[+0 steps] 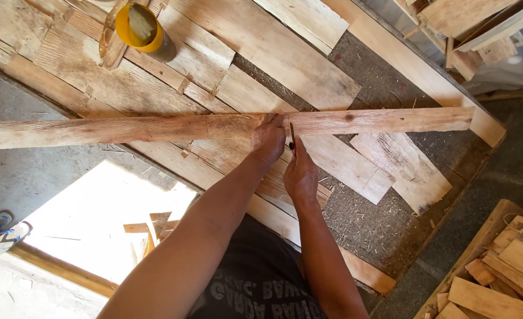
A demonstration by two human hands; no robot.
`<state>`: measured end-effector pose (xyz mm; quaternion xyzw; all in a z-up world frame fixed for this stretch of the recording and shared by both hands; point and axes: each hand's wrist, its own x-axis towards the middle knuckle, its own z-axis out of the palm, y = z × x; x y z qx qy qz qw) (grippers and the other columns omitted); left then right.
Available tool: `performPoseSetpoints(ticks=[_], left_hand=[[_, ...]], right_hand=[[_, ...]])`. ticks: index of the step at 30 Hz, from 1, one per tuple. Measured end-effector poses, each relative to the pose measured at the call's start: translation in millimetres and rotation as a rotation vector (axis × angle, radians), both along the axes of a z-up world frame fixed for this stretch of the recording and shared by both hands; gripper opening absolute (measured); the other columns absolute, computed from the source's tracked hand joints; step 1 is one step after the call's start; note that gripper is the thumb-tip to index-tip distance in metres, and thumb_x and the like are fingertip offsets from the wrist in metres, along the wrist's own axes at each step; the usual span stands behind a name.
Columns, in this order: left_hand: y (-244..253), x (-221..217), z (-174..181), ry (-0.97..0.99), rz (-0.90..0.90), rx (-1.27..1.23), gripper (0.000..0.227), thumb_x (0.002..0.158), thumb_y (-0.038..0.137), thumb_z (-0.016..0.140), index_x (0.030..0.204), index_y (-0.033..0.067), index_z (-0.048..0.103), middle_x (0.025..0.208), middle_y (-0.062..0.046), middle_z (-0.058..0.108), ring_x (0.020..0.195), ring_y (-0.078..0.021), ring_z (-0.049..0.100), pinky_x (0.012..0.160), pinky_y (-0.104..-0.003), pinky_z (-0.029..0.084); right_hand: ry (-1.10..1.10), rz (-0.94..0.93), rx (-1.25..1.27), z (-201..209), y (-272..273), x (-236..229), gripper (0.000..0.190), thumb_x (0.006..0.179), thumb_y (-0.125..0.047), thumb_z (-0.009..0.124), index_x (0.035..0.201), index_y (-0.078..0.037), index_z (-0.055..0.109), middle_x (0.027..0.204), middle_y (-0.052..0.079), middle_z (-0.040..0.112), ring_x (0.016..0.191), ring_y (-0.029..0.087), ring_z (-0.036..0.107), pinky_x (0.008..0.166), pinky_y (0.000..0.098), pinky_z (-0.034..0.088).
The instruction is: Assembling and fitting thin wooden strips to create a larger panel using a utility knife and tape.
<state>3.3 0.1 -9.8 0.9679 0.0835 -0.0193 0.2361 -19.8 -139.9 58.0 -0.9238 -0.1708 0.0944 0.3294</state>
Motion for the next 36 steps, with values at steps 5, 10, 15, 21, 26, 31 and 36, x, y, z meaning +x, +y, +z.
performPoseSetpoints(ticks=[5, 10, 15, 21, 26, 31, 36], left_hand=[[-0.8, -0.2, -0.1, -0.008, 0.023, -0.049, 0.026, 0.084, 0.012, 0.070, 0.105, -0.0009, 0.076, 0.149, -0.010, 0.054, 0.138, -0.0312, 0.049, 0.101, -0.041, 0.053], [0.7, -0.2, 0.9, 0.054, 0.026, -0.052, 0.030, 0.087, 0.013, 0.069, 0.113, -0.0009, 0.075, 0.152, -0.010, 0.052, 0.141, -0.0303, 0.046, 0.102, -0.040, 0.052], [-0.1, 1.4, 1.3, 0.073, 0.009, -0.036, 0.031, 0.086, 0.012, 0.069, 0.115, 0.0028, 0.075, 0.154, -0.009, 0.050, 0.143, -0.0297, 0.044, 0.103, -0.039, 0.052], [-1.2, 1.7, -5.2, 0.085, -0.004, -0.012, 0.024, 0.090, 0.014, 0.070, 0.110, 0.0032, 0.077, 0.157, -0.009, 0.048, 0.144, -0.0294, 0.045, 0.106, -0.038, 0.051], [0.0, 2.7, 3.5, 0.115, -0.002, -0.021, 0.023, 0.088, 0.013, 0.071, 0.108, 0.0051, 0.078, 0.157, -0.009, 0.047, 0.145, -0.0295, 0.043, 0.106, -0.039, 0.050], [0.8, 2.3, 7.4, 0.109, -0.005, -0.020, 0.021, 0.087, 0.012, 0.071, 0.106, 0.0061, 0.079, 0.157, -0.009, 0.047, 0.145, -0.0297, 0.043, 0.107, -0.039, 0.050], [0.6, 6.2, 11.6, 0.184, -0.005, -0.016, 0.026, 0.086, 0.012, 0.070, 0.111, 0.0068, 0.077, 0.157, -0.008, 0.047, 0.145, -0.0284, 0.042, 0.106, -0.039, 0.049]], right_hand=[[-0.044, -0.001, 0.026, -18.8, 11.7, 9.9, 0.056, 0.094, 0.004, 0.054, 0.149, -0.003, 0.048, 0.117, 0.030, 0.069, 0.101, 0.048, 0.069, 0.083, 0.0529, 0.057], [-0.033, -0.025, 0.029, -24.4, 14.9, 12.2, 0.053, 0.097, 0.004, 0.053, 0.149, -0.004, 0.048, 0.120, 0.028, 0.070, 0.104, 0.047, 0.069, 0.085, 0.0529, 0.056], [-0.005, -0.031, 0.006, -20.1, 16.6, 14.0, 0.057, 0.093, 0.006, 0.053, 0.149, -0.004, 0.048, 0.118, 0.029, 0.069, 0.101, 0.047, 0.069, 0.083, 0.0528, 0.056], [0.001, -0.021, -0.006, -20.1, 18.0, 13.5, 0.056, 0.095, 0.007, 0.051, 0.150, -0.001, 0.046, 0.119, 0.030, 0.069, 0.102, 0.045, 0.071, 0.084, 0.0500, 0.058], [0.005, -0.024, -0.012, -20.4, 17.3, 13.6, 0.057, 0.094, 0.007, 0.051, 0.150, 0.000, 0.046, 0.119, 0.031, 0.069, 0.102, 0.045, 0.071, 0.084, 0.0495, 0.059], [0.007, -0.023, -0.020, -21.7, 18.2, 14.4, 0.057, 0.094, 0.006, 0.051, 0.150, -0.001, 0.046, 0.119, 0.031, 0.068, 0.101, 0.045, 0.071, 0.084, 0.0500, 0.058], [0.077, -0.029, -0.096, -17.7, 22.0, 23.2, 0.058, 0.095, 0.004, 0.053, 0.152, -0.003, 0.046, 0.112, 0.030, 0.070, 0.099, 0.047, 0.070, 0.084, 0.0535, 0.055]])
